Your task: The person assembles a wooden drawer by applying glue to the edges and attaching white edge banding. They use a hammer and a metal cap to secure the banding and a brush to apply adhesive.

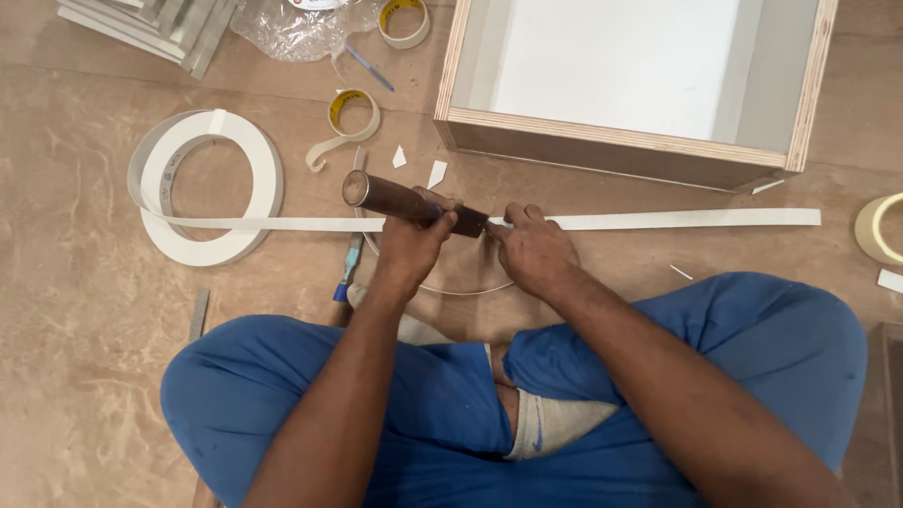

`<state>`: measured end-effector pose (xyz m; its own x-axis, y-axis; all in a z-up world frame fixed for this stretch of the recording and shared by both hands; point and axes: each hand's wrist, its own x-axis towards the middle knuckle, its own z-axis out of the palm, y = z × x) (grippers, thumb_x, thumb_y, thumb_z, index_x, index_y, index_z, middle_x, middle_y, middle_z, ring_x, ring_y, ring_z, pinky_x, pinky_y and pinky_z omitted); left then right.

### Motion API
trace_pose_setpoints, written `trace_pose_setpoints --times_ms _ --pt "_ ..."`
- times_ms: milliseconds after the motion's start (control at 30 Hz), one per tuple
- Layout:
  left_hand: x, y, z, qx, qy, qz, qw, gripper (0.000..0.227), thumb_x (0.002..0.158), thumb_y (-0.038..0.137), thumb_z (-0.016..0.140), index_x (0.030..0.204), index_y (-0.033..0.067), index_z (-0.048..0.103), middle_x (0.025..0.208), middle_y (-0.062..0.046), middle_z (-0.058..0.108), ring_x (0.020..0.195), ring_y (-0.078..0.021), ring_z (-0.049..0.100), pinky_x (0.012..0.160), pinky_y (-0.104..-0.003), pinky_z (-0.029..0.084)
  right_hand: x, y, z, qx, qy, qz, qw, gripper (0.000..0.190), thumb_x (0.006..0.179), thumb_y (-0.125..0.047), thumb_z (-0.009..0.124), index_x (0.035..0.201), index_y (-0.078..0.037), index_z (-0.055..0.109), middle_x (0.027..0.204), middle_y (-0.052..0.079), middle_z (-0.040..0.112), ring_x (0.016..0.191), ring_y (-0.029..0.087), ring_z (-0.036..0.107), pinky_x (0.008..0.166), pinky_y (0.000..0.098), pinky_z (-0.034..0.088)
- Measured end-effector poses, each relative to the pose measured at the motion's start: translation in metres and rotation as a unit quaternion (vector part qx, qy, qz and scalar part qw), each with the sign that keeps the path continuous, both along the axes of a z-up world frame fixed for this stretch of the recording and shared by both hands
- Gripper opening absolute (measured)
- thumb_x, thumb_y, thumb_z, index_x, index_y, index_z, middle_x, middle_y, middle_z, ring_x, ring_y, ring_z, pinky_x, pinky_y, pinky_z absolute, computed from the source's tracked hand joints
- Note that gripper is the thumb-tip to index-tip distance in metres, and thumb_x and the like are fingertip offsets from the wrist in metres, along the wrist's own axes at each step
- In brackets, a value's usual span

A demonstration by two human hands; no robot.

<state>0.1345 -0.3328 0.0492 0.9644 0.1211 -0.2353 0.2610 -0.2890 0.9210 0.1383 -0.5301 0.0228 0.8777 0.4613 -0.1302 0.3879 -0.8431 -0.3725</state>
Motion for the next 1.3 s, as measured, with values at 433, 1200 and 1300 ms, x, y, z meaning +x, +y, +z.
trace_pose_setpoints --times_ms 433,1200,1300 --pt "-0.004 0.018 0.027 -0.028 0.042 -0.080 0.996 0.021 0.091 0.011 0.079 0.093 0.0024 0.060 0.089 -0.008 0.066 0.088 -0.0143 0.063 0.079 -0.030 0.055 0.000 0.001 0.006 -0.007 0.027 0.007 1.000 0.038 0.099 -0.023 0.053 0.133 -0.018 0.067 0.123 0.010 0.059 0.117 0.029 0.056 0.096 0.0450 0.052" --pt "0.002 0.001 -0.020 0.114 -0.126 -0.188 0.967 0.012 0.089 0.008 0.066 0.100 0.0069 0.066 0.088 -0.006 0.071 0.082 -0.0159 0.070 0.076 -0.031 0.056 0.001 -0.005 -0.010 0.044 -0.011 0.006 0.999 0.032 0.100 -0.029 0.053 0.124 -0.020 0.072 0.115 0.008 0.061 0.110 0.029 0.058 0.090 0.0461 0.052" --pt "0.016 -0.004 -0.016 0.114 -0.073 -0.171 0.976 0.013 0.086 0.010 0.069 0.098 0.0051 0.067 0.086 -0.006 0.070 0.080 -0.0156 0.070 0.073 -0.031 0.057 0.001 -0.002 -0.006 0.038 -0.011 0.000 0.999 0.032 0.103 -0.031 0.052 0.123 -0.018 0.072 0.115 0.009 0.061 0.109 0.029 0.058 0.088 0.0465 0.052"
